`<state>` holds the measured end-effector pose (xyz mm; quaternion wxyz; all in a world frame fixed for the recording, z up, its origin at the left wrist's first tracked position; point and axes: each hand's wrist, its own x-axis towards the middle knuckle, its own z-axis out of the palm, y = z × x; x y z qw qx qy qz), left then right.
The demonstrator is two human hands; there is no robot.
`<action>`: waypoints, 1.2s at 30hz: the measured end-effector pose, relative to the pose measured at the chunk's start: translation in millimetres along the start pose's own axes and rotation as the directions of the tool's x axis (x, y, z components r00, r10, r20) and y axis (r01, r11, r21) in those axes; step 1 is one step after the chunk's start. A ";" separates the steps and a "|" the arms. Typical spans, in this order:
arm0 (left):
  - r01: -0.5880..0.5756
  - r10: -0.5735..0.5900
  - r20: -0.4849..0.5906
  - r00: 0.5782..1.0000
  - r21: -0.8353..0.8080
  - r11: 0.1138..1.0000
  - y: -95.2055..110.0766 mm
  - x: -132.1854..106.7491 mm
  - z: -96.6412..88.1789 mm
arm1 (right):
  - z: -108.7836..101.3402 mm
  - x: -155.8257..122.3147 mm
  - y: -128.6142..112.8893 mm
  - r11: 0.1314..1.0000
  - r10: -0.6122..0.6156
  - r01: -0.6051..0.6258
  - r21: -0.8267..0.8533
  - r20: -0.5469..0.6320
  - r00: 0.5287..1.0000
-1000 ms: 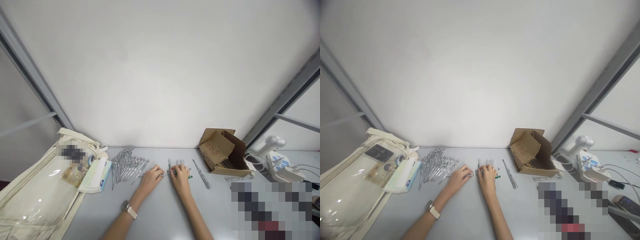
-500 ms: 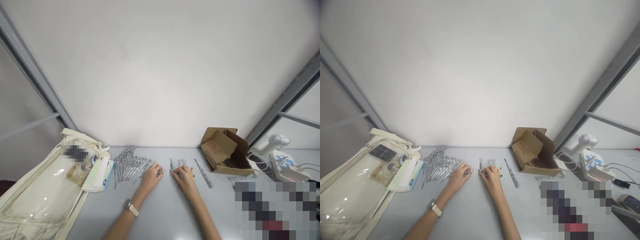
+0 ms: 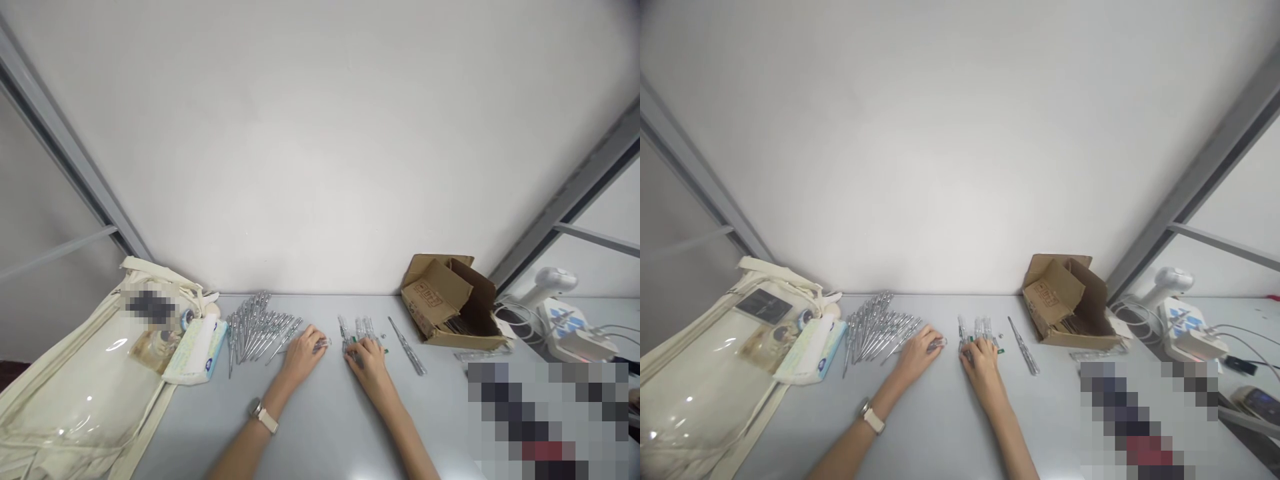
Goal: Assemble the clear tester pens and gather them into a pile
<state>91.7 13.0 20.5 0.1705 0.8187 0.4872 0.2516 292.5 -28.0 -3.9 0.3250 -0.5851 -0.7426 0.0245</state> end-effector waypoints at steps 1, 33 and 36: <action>-0.002 0.002 0.006 1.000 -0.010 1.000 0.4 -0.1 -0.3 | -1.0 1.1 -1.1 1.000 0.001 -0.001 0.014 0.005 1.000; -0.048 0.052 0.057 0.997 -0.063 0.997 4.1 -1.8 -2.1 | 2.6 43.8 -19.7 0.961 0.020 0.008 -0.276 0.099 0.995; -0.054 0.059 0.062 0.996 -0.076 0.996 4.5 -1.8 -2.7 | 2.5 46.5 -24.9 0.934 0.057 -0.012 -0.357 0.117 0.992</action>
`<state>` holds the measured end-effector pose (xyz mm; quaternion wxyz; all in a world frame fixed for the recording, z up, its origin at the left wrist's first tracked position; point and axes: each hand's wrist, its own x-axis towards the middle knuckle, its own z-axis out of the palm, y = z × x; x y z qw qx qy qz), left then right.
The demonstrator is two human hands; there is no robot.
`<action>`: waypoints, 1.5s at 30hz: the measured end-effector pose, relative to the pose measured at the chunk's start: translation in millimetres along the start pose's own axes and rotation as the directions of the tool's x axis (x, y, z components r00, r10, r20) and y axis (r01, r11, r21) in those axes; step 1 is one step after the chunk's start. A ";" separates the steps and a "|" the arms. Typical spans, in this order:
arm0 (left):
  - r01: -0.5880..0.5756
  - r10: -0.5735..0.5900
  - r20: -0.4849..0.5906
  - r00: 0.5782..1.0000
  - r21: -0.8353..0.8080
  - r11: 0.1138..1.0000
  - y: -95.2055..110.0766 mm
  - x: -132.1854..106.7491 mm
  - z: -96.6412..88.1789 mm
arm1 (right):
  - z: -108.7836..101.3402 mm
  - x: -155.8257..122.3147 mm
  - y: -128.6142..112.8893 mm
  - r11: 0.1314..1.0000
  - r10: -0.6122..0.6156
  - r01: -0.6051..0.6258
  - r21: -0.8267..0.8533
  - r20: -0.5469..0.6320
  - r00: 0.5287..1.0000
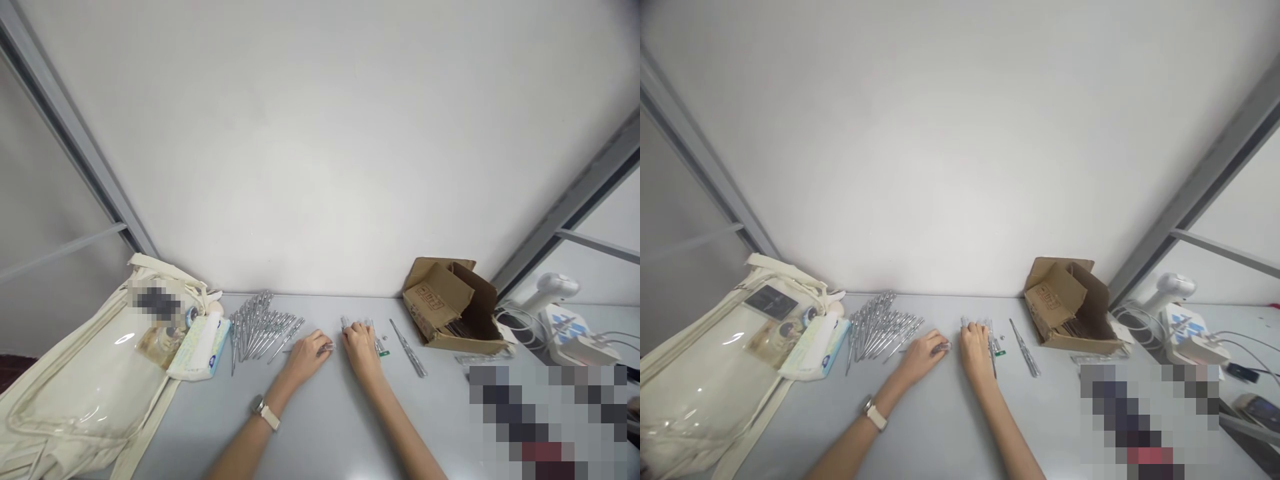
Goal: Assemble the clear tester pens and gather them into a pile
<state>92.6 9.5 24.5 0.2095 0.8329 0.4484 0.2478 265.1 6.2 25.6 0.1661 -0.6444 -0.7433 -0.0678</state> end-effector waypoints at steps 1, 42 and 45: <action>0.001 -0.001 0.004 1.000 -0.004 1.000 0.2 0.1 -0.2 | -0.9 0.8 -1.5 1.000 0.012 -0.011 -0.024 0.011 1.000; 0.091 -0.084 -0.186 0.979 0.028 0.995 -3.1 3.0 0.5 | -12.7 41.9 -17.7 0.912 0.273 -0.338 0.233 0.272 0.923; 0.084 -0.097 -0.246 0.964 -0.061 0.995 -4.0 5.0 -3.8 | -18.6 44.2 -9.5 0.840 0.205 -0.358 0.408 0.372 0.905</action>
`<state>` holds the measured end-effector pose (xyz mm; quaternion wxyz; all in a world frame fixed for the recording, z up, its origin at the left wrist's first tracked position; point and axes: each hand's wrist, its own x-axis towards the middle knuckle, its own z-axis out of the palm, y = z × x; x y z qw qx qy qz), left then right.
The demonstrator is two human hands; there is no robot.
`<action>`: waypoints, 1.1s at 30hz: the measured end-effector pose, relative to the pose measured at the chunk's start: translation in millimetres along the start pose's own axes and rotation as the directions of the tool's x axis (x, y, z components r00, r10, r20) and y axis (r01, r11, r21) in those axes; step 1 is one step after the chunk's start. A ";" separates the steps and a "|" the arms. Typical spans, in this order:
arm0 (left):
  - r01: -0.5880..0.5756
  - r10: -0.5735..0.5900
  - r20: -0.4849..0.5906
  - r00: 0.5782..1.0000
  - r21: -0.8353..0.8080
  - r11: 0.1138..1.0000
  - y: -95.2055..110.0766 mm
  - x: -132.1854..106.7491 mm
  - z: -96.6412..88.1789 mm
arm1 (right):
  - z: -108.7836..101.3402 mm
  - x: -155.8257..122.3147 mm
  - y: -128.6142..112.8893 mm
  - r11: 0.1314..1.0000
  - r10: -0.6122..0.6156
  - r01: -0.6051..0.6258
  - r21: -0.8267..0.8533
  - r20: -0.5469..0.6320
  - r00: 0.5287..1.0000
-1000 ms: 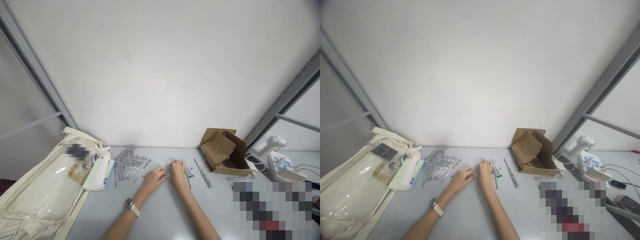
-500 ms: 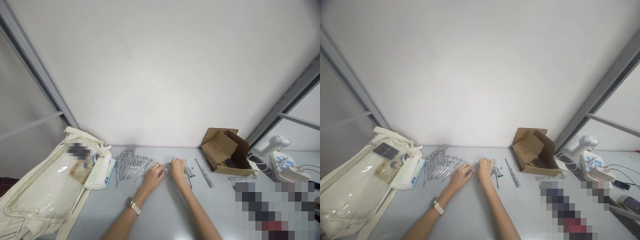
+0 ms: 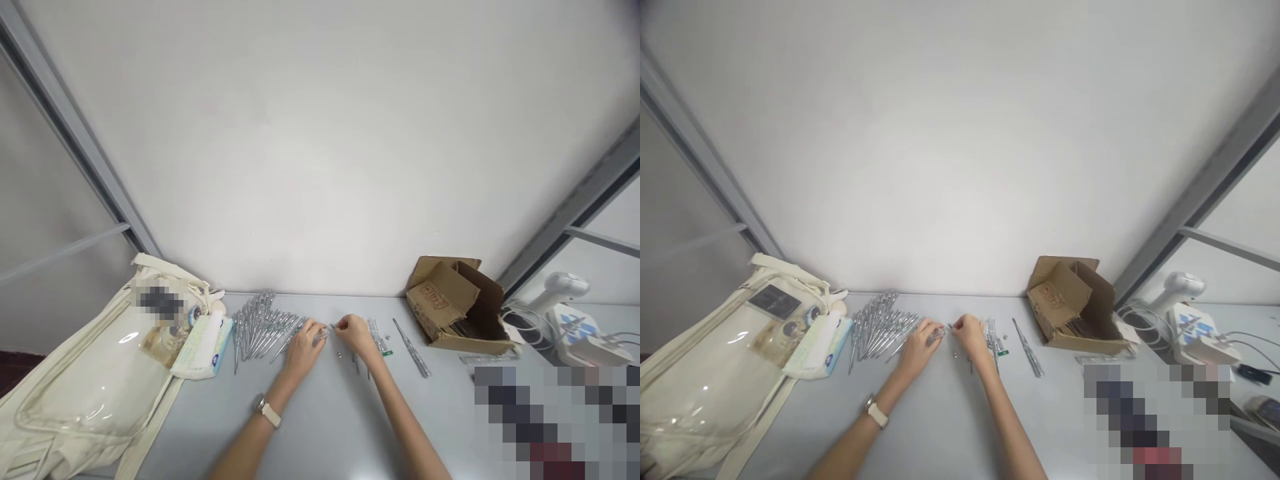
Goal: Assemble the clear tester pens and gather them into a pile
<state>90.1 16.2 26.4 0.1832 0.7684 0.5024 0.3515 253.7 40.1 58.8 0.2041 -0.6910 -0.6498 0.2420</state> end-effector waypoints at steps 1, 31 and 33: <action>-0.008 0.007 -0.009 1.000 -0.043 0.999 -0.4 1.4 -1.7 | -3.6 -0.4 1.5 0.998 -0.018 0.014 0.068 0.048 0.999; 0.122 -0.124 0.028 0.992 -0.459 0.880 13.0 9.0 -26.3 | 13.4 -31.9 41.1 0.387 -0.116 0.039 0.921 0.007 0.993; 0.132 -0.126 0.045 0.991 -0.475 0.870 15.9 7.7 -26.2 | 14.8 -32.7 39.1 0.371 -0.116 0.033 0.928 0.011 0.993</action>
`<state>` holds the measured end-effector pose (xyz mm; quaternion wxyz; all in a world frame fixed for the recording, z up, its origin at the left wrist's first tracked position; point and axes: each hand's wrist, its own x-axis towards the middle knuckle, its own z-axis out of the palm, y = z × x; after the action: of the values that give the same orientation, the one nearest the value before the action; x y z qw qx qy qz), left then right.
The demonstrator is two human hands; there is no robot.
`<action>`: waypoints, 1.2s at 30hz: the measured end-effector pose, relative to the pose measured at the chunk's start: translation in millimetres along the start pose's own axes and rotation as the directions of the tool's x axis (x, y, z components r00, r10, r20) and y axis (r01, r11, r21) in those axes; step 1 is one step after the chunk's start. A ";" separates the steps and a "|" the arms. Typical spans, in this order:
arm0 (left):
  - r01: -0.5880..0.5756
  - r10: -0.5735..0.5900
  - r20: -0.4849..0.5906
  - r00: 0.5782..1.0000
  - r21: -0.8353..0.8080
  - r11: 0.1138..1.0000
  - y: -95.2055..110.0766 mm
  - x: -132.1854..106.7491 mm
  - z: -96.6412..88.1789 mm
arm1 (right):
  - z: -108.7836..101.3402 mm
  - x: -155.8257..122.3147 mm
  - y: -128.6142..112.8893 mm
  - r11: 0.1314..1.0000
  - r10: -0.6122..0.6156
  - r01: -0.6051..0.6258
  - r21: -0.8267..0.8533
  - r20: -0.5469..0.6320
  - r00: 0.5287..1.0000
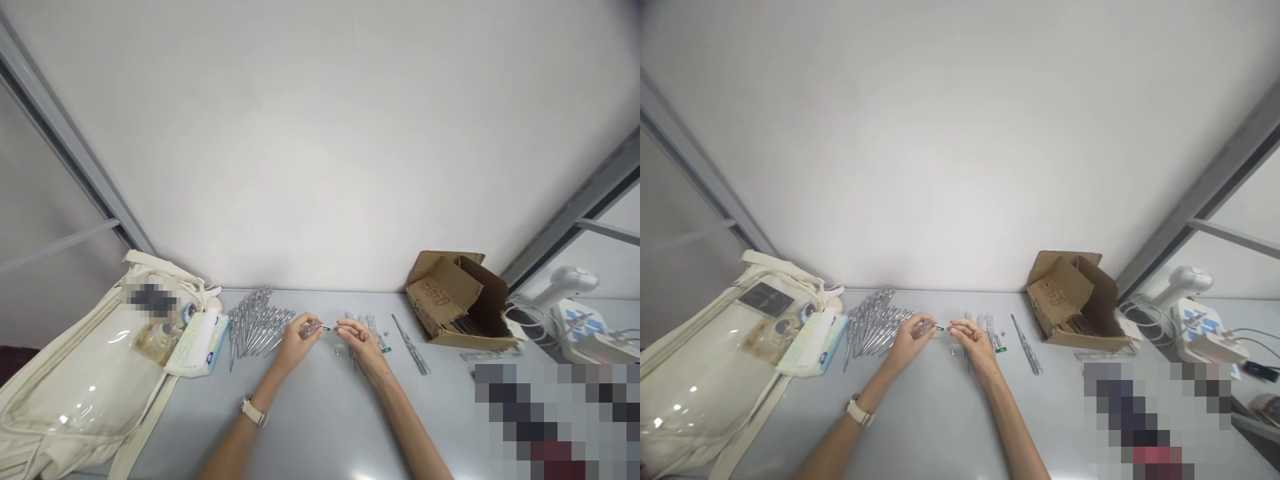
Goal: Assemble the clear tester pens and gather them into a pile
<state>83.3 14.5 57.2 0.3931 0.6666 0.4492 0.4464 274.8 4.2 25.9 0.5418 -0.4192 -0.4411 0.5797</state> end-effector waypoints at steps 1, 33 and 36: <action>0.000 0.000 0.006 1.000 -0.013 1.000 0.7 -0.7 0.8 | 1.0 0.2 0.6 1.000 0.007 -0.007 0.004 -0.006 1.000; 0.024 -0.023 0.016 1.000 -0.035 0.999 -8.7 1.1 4.1 | 1.5 -0.1 3.7 0.978 -0.028 0.025 -0.208 -0.008 1.000; 0.026 -0.026 0.007 1.000 -0.041 0.999 -8.5 0.8 5.2 | 3.3 -1.2 2.4 0.982 -0.001 0.002 -0.188 0.006 1.000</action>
<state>86.3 17.1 48.0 0.4140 0.6539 0.4472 0.4484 271.1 2.8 24.5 0.4991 -0.4666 -0.4959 0.5360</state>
